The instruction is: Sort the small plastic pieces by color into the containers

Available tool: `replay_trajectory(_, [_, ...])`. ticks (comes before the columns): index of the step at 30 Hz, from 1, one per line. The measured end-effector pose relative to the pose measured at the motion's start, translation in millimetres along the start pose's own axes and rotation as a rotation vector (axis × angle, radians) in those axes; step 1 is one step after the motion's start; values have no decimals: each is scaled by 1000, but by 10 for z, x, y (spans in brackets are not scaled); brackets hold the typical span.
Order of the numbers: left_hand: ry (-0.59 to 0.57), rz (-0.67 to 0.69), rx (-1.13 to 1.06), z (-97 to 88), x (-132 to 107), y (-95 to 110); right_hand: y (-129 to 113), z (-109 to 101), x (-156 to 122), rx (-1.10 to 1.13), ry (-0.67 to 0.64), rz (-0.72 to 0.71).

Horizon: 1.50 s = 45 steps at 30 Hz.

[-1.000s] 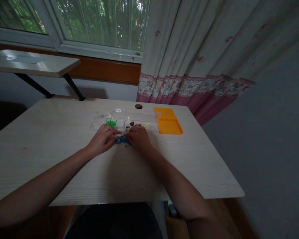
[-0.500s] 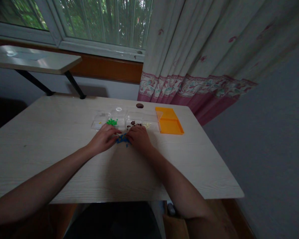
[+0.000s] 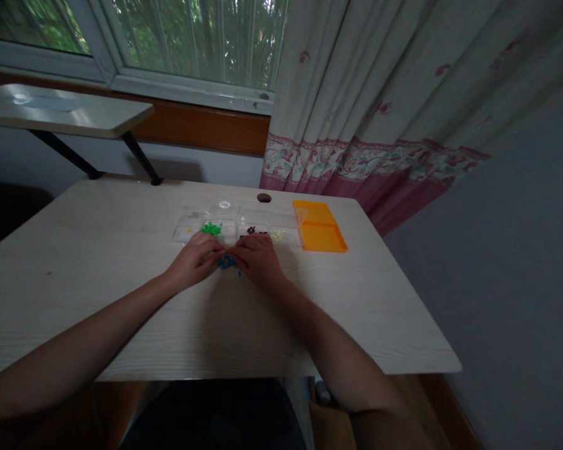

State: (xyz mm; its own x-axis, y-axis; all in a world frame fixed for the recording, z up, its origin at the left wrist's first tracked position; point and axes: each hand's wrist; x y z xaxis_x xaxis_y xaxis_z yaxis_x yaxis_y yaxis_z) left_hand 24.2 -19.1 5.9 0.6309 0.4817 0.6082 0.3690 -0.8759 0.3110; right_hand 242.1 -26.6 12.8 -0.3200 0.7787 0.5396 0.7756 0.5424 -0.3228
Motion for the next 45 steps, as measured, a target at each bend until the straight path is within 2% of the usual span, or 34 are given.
replay_trajectory(9, [26, -48, 61, -55, -10, -35, 91, 50, 3, -26, -110, 66])
replay_trajectory(17, [167, -179, 300, -221, -70, -254, 63, 38, -16, -135, -235, 165])
replay_trajectory(21, [156, -215, 436, -389, -89, -332, 24, -7, 0, -184, -275, 159])
replay_trajectory(25, [125, -265, 531, -492, -127, -390, 27, -15, -5, -192, -254, 121])
replay_trajectory(34, [-12, -284, 544, -582, -224, -472, 29, 63, -5, -167, -249, 110])
replay_trajectory(45, [34, -296, 610, -593, -219, -477, 18, 102, 5, -149, -263, 152])
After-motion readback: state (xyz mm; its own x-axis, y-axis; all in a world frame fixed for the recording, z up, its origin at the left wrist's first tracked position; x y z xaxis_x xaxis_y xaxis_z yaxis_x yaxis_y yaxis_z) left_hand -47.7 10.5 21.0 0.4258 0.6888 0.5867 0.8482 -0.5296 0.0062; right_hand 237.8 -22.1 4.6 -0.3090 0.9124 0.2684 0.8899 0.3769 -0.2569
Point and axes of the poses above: each hand's wrist, its own x-axis towards the middle knuckle, its own z-axis out of the palm, y = z × x, and after that the axes turned 14 degrees about z, right-handed
